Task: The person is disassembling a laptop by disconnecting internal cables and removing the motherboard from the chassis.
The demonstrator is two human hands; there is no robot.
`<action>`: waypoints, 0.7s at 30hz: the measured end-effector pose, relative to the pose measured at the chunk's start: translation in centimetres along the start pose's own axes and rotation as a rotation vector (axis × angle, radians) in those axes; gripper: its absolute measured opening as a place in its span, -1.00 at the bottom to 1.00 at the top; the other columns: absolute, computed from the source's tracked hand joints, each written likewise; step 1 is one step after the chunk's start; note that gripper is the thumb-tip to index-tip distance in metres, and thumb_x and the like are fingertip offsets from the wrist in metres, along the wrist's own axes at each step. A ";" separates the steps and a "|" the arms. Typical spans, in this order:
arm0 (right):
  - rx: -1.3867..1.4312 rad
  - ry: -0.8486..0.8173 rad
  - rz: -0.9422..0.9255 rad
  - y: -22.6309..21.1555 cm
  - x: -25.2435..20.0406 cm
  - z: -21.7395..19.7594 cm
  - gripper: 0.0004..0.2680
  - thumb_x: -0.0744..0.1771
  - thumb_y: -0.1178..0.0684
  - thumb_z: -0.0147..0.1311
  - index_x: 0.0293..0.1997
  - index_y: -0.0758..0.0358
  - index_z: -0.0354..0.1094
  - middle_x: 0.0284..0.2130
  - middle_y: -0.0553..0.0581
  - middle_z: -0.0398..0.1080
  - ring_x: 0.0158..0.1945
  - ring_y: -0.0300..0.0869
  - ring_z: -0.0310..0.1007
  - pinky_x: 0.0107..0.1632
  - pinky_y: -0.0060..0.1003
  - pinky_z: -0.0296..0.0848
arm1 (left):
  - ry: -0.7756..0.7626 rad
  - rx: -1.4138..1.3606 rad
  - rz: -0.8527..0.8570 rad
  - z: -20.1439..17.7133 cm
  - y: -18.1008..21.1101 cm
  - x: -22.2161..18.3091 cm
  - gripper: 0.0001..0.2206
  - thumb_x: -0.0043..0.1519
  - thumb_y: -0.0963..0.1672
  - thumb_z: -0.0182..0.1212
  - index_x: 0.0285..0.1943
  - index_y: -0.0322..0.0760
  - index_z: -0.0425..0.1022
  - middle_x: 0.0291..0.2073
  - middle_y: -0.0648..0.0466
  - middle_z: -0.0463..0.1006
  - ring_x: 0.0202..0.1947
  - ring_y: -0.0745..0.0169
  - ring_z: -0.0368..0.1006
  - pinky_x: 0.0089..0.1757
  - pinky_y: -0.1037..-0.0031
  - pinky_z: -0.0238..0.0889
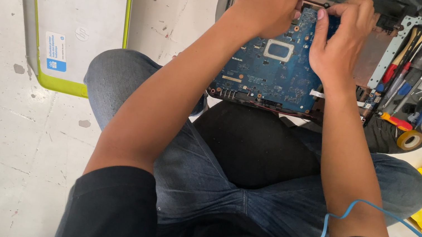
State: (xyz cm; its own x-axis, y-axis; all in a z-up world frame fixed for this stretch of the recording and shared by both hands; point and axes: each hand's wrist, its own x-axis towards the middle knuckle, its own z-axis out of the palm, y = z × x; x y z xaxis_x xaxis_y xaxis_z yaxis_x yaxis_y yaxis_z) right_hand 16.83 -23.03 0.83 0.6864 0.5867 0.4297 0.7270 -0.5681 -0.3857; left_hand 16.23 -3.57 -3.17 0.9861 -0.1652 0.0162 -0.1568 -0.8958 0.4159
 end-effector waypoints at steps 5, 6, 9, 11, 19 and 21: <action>-0.011 0.013 -0.021 0.0 0.1 0.1 -0.84 0.51 0.10 -0.04 -0.11 0.42 0.25 -0.19 0.28 0.13 -0.10 0.11 0.20 -0.02 0.02 0.17 | -0.103 -0.112 -0.044 -1.3 0.6 -0.1 -0.91 0.27 -0.08 0.27 -0.20 0.03 0.70 -0.03 0.05 0.53 0.08 -0.27 0.34 -0.06 -0.29 0.13; -0.015 0.014 -0.023 0.1 0.0 0.1 -0.84 0.51 0.10 -0.04 -0.11 0.42 0.25 -0.19 0.29 0.12 -0.10 0.11 0.20 -0.02 0.02 0.17 | -0.125 -0.120 -0.046 -1.4 0.6 -0.1 -0.91 0.28 -0.09 0.27 -0.19 0.04 0.69 -0.04 0.05 0.53 0.08 -0.26 0.35 -0.06 -0.29 0.13; -0.005 0.004 -0.017 0.0 0.1 0.1 -0.86 0.51 0.11 -0.03 -0.10 0.41 0.24 -0.18 0.28 0.11 -0.11 0.11 0.19 -0.04 0.01 0.16 | -0.096 -0.156 0.026 -1.1 0.3 -0.2 -0.88 0.23 -0.14 0.34 -0.31 0.09 0.74 -0.11 0.10 0.59 0.06 -0.22 0.33 -0.13 -0.23 0.12; -0.010 0.008 -0.019 0.1 0.1 0.1 -0.84 0.51 0.10 -0.04 -0.10 0.41 0.24 -0.18 0.28 0.12 -0.11 0.10 0.19 -0.03 0.01 0.16 | -0.023 -0.037 0.103 -0.1 -0.2 0.0 -0.86 0.19 -0.14 0.38 -0.38 0.13 0.73 -0.25 0.17 0.59 -0.07 -0.12 0.40 -0.27 -0.05 0.20; -0.020 0.024 -0.028 0.3 0.0 0.1 -0.87 0.50 0.14 0.01 -0.12 0.40 0.23 -0.19 0.28 0.13 -0.10 0.10 0.20 -0.03 0.01 0.15 | 0.362 0.262 0.465 1.2 -3.0 0.6 -0.87 0.02 -0.09 0.53 -0.38 0.16 0.64 -0.46 0.43 0.59 -0.30 0.43 0.51 -0.35 0.50 0.31; -0.017 0.020 -0.030 0.2 0.0 0.2 -0.86 0.50 0.13 -0.01 -0.12 0.41 0.23 -0.19 0.28 0.13 -0.10 0.11 0.20 -0.01 0.03 0.16 | 0.250 -0.045 0.395 0.9 -3.2 0.4 -0.90 0.03 -0.13 0.52 -0.40 0.05 0.67 -0.49 0.30 0.63 -0.40 0.27 0.54 -0.44 0.39 0.32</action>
State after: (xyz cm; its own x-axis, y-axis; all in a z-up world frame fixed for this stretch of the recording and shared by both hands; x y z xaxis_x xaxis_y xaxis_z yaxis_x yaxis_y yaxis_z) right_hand 16.99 -23.02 0.62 0.6635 0.5925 0.4569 0.7469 -0.5600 -0.3585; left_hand 17.05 -1.19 -5.33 0.8352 -0.3802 0.3973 -0.5255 -0.7648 0.3728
